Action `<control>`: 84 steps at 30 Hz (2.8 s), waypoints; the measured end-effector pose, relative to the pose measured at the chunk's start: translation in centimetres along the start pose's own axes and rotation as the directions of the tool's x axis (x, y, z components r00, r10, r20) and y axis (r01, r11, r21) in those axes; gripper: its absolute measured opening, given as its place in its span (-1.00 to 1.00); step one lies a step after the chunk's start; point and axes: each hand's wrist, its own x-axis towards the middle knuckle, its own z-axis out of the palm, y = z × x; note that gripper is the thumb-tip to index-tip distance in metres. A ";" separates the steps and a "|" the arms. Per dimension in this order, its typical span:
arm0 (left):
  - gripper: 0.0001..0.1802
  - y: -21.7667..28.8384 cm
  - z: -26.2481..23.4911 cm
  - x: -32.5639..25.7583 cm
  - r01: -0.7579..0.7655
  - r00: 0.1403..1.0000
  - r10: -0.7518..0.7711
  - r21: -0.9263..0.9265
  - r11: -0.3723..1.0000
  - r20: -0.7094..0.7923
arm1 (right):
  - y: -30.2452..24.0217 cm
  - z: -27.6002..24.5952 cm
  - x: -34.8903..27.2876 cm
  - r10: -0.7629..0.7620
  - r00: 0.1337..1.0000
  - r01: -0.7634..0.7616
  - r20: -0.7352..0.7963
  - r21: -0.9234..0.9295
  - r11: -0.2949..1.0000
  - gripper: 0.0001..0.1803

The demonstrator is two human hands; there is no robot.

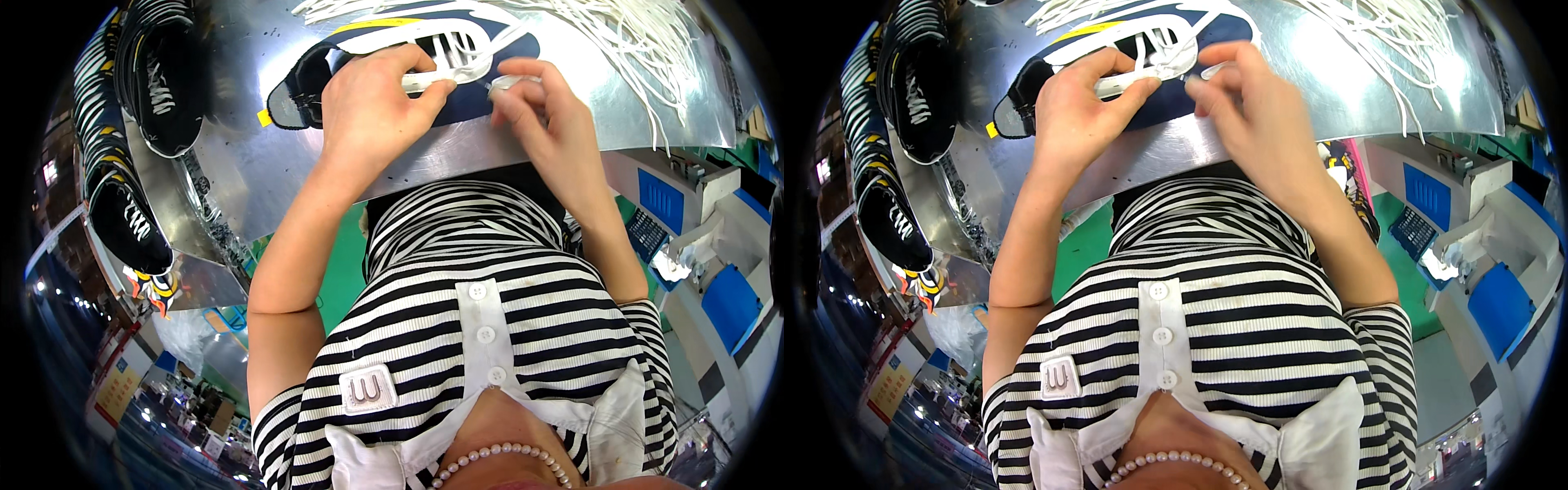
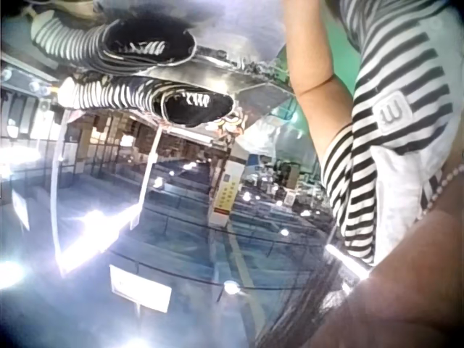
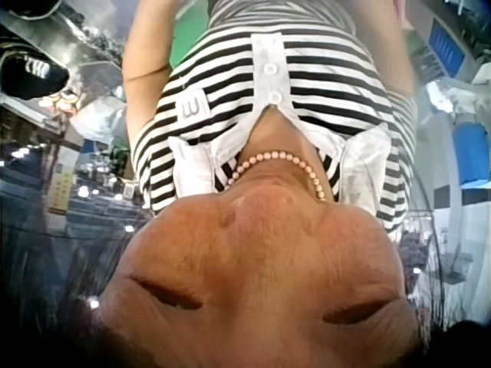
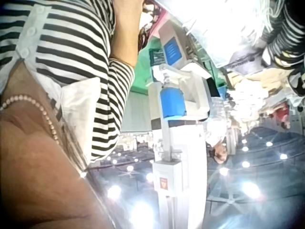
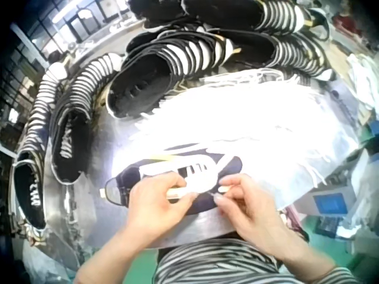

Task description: The person laces a blue and white sneaker by threading white shoelaces through the eyelets. They pull the laces tight and arrange them neatly before moving the shoe aside and picking up another one to repeat the process.

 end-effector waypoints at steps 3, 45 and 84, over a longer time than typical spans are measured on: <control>-0.68 -0.3 0.3 -0.3 -0.060 0.996 0.058 -0.027 0.998 -0.069 | 0.7 0.6 -0.8 -0.004 1.000 0.004 -0.009 0.021 1.000 -0.73; -0.71 -1.5 0.4 -4.2 -0.536 0.824 0.523 -0.002 0.844 -0.218 | -5.7 -7.1 8.7 -0.301 0.947 0.320 -0.109 0.323 0.891 -0.82; -0.59 -1.2 1.5 -4.5 -0.104 0.925 0.089 -0.022 0.994 -0.370 | -2.4 4.5 5.0 -0.313 0.891 0.450 0.328 -0.553 0.701 -0.82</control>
